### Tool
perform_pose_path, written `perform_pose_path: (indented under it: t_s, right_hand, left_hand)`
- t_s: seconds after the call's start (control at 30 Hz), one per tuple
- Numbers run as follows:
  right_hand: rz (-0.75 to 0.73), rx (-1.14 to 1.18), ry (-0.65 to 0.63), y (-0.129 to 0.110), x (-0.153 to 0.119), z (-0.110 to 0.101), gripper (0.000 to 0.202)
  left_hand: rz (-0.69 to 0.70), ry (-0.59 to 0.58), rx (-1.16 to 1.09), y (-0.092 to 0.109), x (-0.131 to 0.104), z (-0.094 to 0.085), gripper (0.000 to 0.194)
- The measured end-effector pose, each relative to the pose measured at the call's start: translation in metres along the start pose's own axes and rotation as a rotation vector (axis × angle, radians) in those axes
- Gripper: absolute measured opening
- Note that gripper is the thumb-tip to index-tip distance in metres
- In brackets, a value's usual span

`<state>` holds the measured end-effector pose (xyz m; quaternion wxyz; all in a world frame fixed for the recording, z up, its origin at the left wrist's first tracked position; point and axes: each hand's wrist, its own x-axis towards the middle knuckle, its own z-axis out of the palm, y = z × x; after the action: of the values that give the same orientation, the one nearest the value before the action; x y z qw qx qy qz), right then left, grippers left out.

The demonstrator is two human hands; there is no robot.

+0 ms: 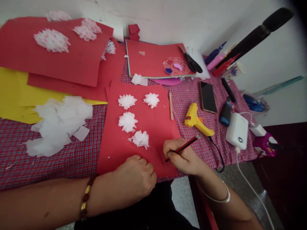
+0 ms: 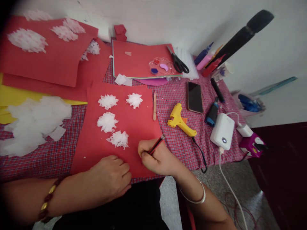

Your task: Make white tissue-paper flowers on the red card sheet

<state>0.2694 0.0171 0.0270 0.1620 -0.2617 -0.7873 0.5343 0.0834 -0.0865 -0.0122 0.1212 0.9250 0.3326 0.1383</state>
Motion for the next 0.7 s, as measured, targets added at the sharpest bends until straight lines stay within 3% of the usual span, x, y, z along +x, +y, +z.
perform_pose_path:
  t_s: [0.13,0.33,0.7]
  right_hand:
    - [0.022,-0.007,-0.01,0.0017,0.0003,0.0016,0.016]
    - [-0.015,0.012,-0.146,0.0039,0.0005,0.0002,0.014]
    - [0.076,-0.124,0.016,0.0027,-0.0024,-0.0035,0.015]
  left_hand:
    - [-0.005,-0.001,0.007,-0.0002,-0.0002,0.0004,0.012]
    - [-0.005,-0.024,-0.009,-0.0002,0.0001,-0.0014,0.011]
    - [0.008,0.011,0.003,-0.0008,0.0018,-0.0043,0.013]
